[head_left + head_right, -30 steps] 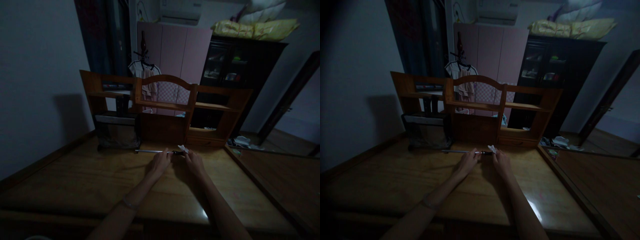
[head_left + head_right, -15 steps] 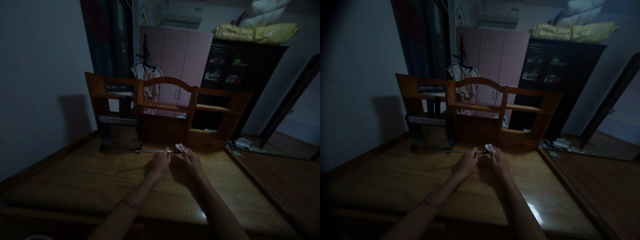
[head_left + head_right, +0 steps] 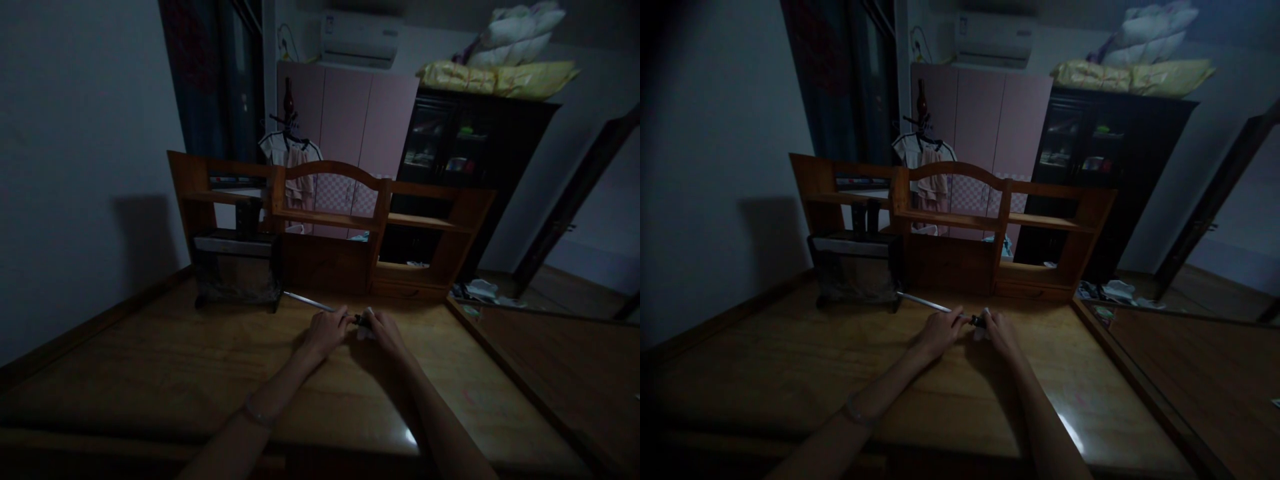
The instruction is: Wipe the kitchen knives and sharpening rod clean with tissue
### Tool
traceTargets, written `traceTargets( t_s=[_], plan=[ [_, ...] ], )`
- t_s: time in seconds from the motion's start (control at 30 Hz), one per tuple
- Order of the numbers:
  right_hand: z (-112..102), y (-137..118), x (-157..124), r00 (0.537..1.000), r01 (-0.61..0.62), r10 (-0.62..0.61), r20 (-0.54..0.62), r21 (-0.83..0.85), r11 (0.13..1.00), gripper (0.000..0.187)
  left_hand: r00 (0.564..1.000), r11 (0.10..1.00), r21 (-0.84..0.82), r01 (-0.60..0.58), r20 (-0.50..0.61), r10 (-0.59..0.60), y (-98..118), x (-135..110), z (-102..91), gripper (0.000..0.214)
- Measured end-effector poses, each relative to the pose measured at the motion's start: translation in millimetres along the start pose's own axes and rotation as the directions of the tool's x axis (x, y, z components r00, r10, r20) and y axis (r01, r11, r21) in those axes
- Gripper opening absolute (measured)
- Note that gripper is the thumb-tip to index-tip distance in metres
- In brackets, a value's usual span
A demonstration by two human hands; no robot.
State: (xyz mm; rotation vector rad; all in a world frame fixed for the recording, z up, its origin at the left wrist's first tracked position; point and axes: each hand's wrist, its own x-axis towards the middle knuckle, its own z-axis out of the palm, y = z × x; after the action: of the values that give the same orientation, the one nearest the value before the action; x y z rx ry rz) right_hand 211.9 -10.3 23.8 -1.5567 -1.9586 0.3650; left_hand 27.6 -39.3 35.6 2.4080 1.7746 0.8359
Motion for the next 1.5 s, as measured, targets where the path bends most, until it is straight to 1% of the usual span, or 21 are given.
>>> traceTargets(
  t_s=[0.07, 0.2, 0.4, 0.6, 0.7, 0.87, 0.97, 1.07, 1.17, 1.3, 1.4, 1.5],
  plan=[
    [-0.7, -4.4, -1.8, 0.999, 0.015, -0.015, -0.032, 0.004, 1.0, 0.062, 1.0, 1.0, -0.001, 0.014, -0.007, -0.014, -1.3, 1.0, 0.2, 0.031],
    [-0.4, -16.2, -6.1, 0.99, 0.115, -0.113, -0.086, 0.023, 0.993, 0.057, 0.999, 0.999, 0.014, 0.037, -0.033, -0.037, -1.8, 1.6, 0.1, 0.032],
    [4.6, -27.2, -8.4, 0.95, 0.288, -0.271, -0.154, 0.105, 0.952, 0.046, 0.995, 0.994, 0.044, 0.1, -0.03, -0.099, 0.7, 1.5, -0.4, 0.033],
    [5.1, -31.4, -7.8, 0.925, 0.366, -0.333, -0.182, 0.201, 0.909, 0.038, 0.986, 0.987, 0.051, 0.153, -0.076, -0.149, -0.8, 2.6, 0.3, 0.036],
    [3.5, -32.1, -8.1, 0.913, 0.398, -0.362, -0.188, 0.217, 0.892, 0.034, 0.978, 0.98, 0.051, 0.192, -0.092, -0.187, -2.2, 2.8, 0.1, 0.036],
    [3.6, -33.1, -10.1, 0.901, 0.426, -0.378, -0.214, 0.269, 0.864, 0.034, 0.968, 0.974, 0.047, 0.222, -0.127, -0.215, -6.2, 3.9, 0.8, 0.037],
    [3.7, -34.9, -12.0, 0.907, 0.415, -0.357, -0.224, 0.331, 0.847, 0.034, 0.97, 0.977, 0.035, 0.21, -0.136, -0.204, -9.1, 5.5, 2.9, 0.036],
    [2.0, -36.5, -13.6, 0.934, 0.35, -0.28, -0.223, 0.412, 0.841, 0.034, 0.981, 0.988, 0.022, 0.155, -0.125, -0.152, -10.4, 6.4, 5.3, 0.033],
    [-0.4, -37.0, -14.1, 0.96, 0.275, -0.205, -0.192, 0.494, 0.825, 0.036, 0.99, 0.993, 0.028, 0.115, -0.09, -0.112, -10.0, 5.7, 6.6, 0.032],
    [-0.4, -35.8, -12.8, 0.973, 0.226, -0.158, -0.168, 0.551, 0.803, 0.039, 0.995, 0.996, 0.04, 0.082, -0.058, -0.079, -8.6, 3.7, 7.2, 0.032],
    [1.1, -36.0, -11.5, 0.969, 0.24, -0.169, -0.178, 0.548, 0.802, 0.038, 0.99, 0.991, 0.051, 0.125, -0.075, -0.121, -7.4, 3.3, 8.0, 0.033],
    [1.4, -38.0, -11.4, 0.956, 0.287, -0.213, -0.201, 0.504, 0.815, 0.037, 0.978, 0.983, 0.039, 0.18, -0.111, -0.175, -7.5, 4.0, 9.1, 0.031]
  ],
)
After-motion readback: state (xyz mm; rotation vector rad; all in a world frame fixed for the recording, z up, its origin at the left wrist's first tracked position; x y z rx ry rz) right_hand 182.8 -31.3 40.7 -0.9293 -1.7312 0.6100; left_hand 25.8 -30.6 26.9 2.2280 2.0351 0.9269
